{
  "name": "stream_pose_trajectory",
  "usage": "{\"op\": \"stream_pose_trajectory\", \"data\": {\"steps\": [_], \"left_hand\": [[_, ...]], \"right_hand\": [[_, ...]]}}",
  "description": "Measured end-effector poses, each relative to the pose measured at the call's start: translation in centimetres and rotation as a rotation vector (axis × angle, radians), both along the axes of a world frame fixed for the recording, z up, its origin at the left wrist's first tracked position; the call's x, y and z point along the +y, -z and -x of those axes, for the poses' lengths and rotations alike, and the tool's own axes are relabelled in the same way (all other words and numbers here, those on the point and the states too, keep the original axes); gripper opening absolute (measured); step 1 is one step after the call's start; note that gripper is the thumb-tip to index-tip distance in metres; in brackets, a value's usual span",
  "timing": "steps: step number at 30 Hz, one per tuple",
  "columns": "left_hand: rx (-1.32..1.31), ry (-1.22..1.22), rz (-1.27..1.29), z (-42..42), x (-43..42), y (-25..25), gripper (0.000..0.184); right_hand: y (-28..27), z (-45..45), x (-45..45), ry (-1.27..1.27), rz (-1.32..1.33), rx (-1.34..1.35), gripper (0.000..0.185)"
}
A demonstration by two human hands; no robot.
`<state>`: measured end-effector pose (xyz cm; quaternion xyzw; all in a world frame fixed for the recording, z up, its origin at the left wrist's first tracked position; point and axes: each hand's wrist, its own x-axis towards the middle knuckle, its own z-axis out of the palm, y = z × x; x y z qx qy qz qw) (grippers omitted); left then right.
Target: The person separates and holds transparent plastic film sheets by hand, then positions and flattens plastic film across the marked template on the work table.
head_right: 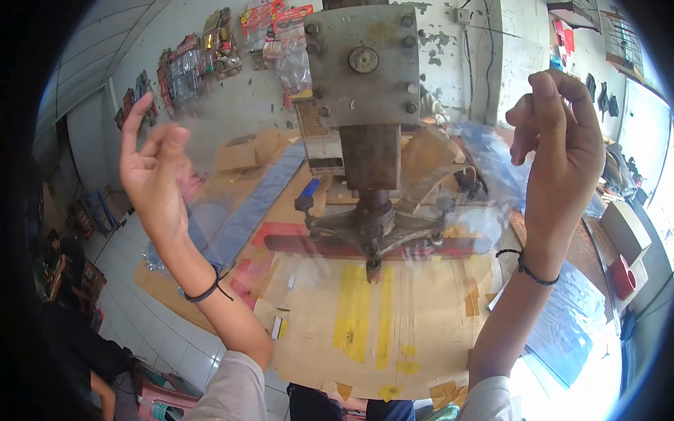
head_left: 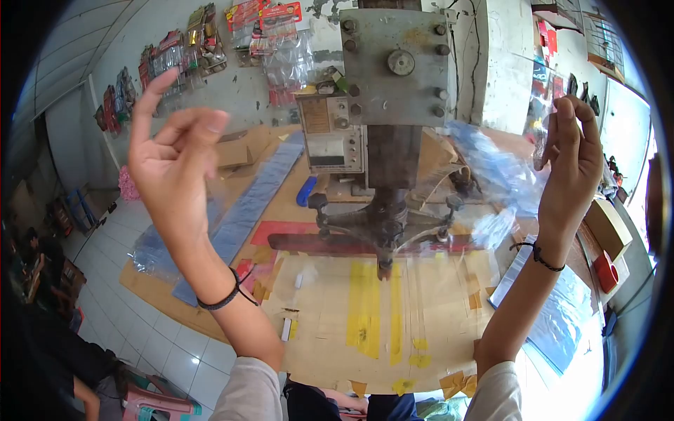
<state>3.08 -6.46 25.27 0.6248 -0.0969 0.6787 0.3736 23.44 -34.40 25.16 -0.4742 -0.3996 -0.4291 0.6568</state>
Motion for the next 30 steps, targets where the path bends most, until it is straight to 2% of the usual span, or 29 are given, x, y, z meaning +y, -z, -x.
{"op": "stream_pose_trajectory", "data": {"steps": [3,10,30], "left_hand": [[-0.070,-0.177,0.010,0.5,1.4,0.1,0.049],[-0.218,-0.234,0.078,0.5,0.9,-0.2,0.032],[-0.253,-0.207,0.043,0.6,1.3,-0.1,0.025]], "right_hand": [[0.0,0.4,0.0,-0.003,0.003,-0.009,0.024],[0.1,0.7,0.8,-0.072,0.060,-0.026,0.024],[0.3,0.7,0.8,0.000,0.056,-0.015,0.024]]}}
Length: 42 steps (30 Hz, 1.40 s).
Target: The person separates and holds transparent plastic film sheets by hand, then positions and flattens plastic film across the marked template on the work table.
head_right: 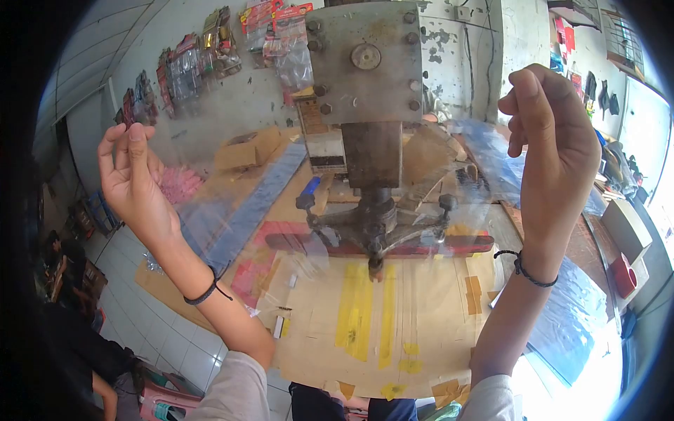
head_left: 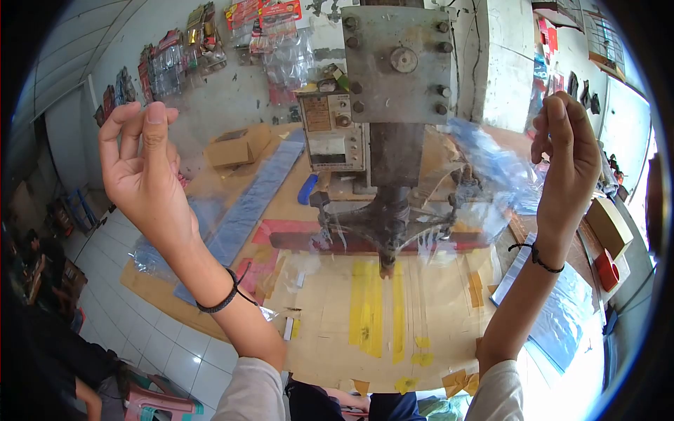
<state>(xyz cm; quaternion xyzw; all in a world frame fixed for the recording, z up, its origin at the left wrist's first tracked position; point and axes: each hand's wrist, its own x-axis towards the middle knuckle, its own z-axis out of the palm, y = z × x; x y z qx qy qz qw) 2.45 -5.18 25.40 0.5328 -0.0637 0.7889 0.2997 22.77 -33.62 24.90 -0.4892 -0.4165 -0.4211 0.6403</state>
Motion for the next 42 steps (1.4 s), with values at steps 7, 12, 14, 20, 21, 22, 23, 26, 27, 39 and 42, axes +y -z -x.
{"op": "stream_pose_trajectory", "data": {"steps": [7,12,14,20,21,22,23,26,27,39,42], "left_hand": [[0.026,-0.009,-0.014,0.12,0.11,0.11,0.020],[0.026,-0.020,-0.007,0.09,0.01,0.12,0.019],[0.026,-0.021,-0.005,0.10,0.00,0.11,0.018],[-0.012,0.004,-0.026,-0.10,0.29,-0.04,0.021],[-0.013,0.001,-0.024,-0.11,0.24,-0.08,0.021],[-0.014,-0.003,-0.021,-0.11,0.22,-0.09,0.021],[0.000,-0.010,-0.017,-0.06,0.21,-0.06,0.019],[0.017,-0.014,-0.013,0.09,0.23,-0.03,0.017],[0.005,-0.005,-0.017,0.03,0.28,-0.09,0.019],[0.018,0.012,-0.037,0.21,0.42,-0.05,0.019],[-0.003,0.016,-0.037,0.10,0.58,-0.05,0.020]], "right_hand": [[-0.01,-0.11,0.06,-0.008,-0.002,0.000,0.025],[-0.02,-0.06,0.07,-0.007,-0.005,0.005,0.025],[-0.03,-0.15,0.00,0.001,-0.002,0.006,0.025],[-0.01,-0.05,0.03,0.005,-0.015,0.020,0.026],[-0.03,-0.02,0.04,0.004,-0.020,0.019,0.027],[-0.05,-0.03,0.05,0.009,-0.020,0.015,0.027],[-0.06,-0.04,0.04,0.013,-0.019,0.011,0.027],[-0.06,-0.06,-0.04,0.011,-0.014,0.006,0.028],[-0.07,-0.09,-0.08,0.008,-0.012,0.005,0.028],[-0.15,0.10,-0.06,0.008,-0.017,0.021,0.025],[-0.14,0.10,-0.06,0.005,-0.012,0.028,0.025]]}}
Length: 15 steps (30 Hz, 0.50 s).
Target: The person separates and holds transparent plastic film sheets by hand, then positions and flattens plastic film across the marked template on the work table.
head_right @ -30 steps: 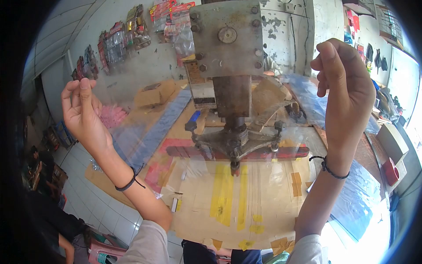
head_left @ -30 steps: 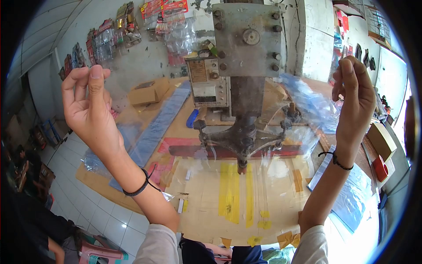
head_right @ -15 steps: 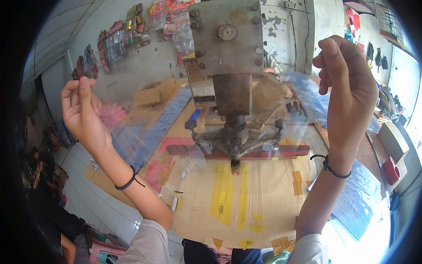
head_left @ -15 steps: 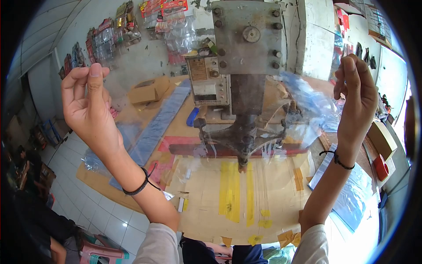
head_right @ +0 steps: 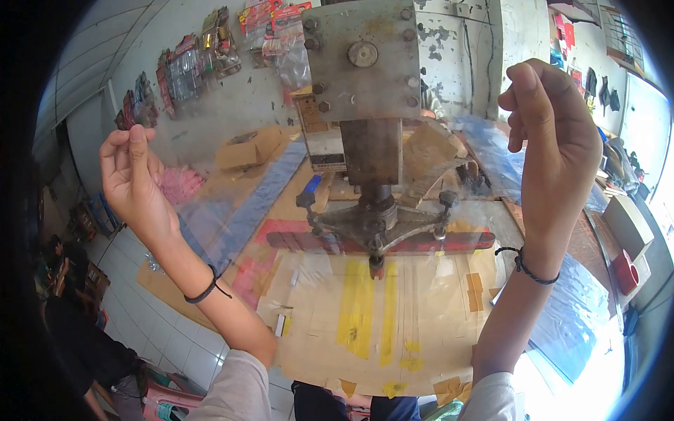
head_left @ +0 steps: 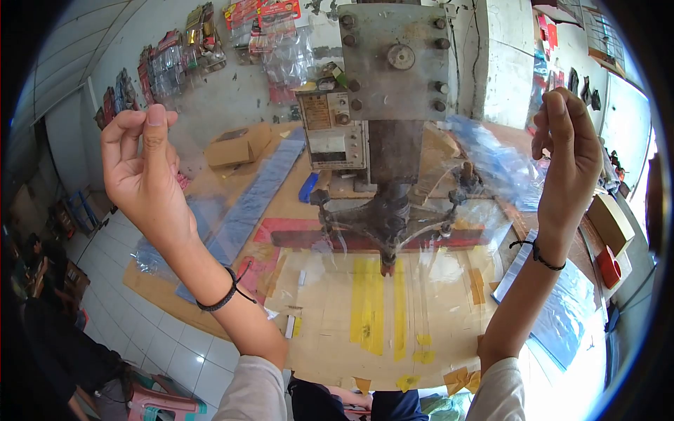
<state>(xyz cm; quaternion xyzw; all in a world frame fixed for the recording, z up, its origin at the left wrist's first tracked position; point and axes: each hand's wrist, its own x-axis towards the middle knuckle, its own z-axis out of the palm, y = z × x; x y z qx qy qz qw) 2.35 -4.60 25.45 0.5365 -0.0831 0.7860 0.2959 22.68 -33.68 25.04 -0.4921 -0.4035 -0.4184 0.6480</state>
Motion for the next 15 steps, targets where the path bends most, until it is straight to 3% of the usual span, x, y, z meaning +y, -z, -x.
{"op": "stream_pose_trajectory", "data": {"steps": [15], "left_hand": [[0.053,-0.035,0.001,0.47,-0.17,0.23,0.015]], "right_hand": [[0.14,0.02,0.10,-0.023,0.007,-0.016,0.024]]}}
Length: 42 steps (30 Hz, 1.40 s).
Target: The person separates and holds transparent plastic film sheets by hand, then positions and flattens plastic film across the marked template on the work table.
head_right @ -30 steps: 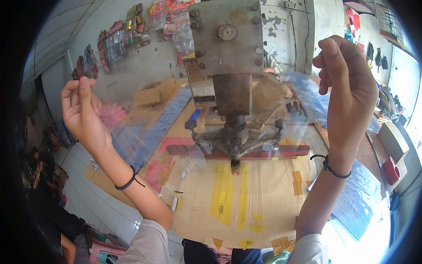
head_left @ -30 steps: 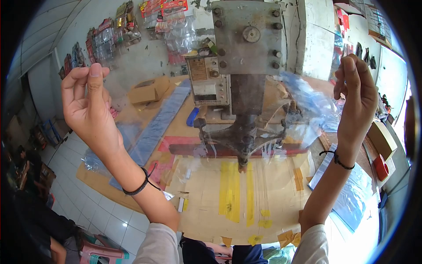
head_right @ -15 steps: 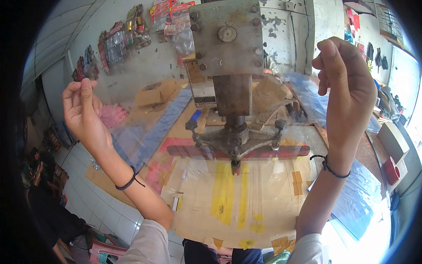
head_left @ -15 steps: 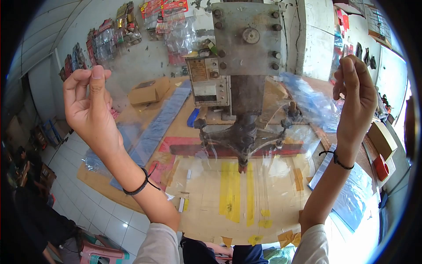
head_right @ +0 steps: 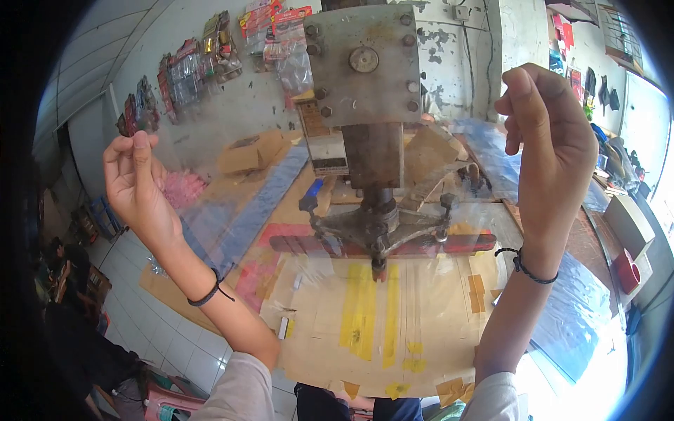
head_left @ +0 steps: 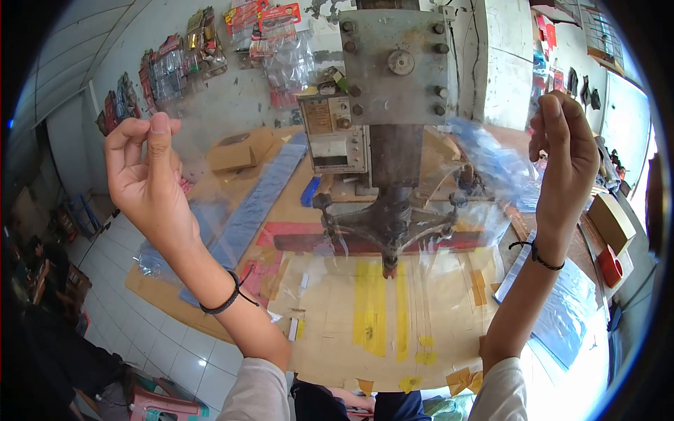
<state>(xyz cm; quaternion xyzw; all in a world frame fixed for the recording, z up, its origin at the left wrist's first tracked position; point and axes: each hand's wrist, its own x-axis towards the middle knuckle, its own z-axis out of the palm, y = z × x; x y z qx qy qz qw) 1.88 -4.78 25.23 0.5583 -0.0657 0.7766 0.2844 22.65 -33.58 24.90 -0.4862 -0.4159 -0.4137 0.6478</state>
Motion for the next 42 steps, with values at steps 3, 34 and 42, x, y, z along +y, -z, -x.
{"op": "stream_pose_trajectory", "data": {"steps": [3,34,42], "left_hand": [[-0.004,0.000,-0.004,-0.03,0.05,-0.01,0.014],[0.013,0.002,-0.002,0.32,0.36,-0.04,0.015],[0.015,0.003,0.006,0.37,0.38,0.01,0.013]], "right_hand": [[-0.03,0.01,-0.12,0.000,0.018,0.003,0.024],[0.00,0.42,0.23,-0.033,-0.006,0.011,0.025],[0.04,0.47,0.30,-0.042,-0.014,0.032,0.026]]}}
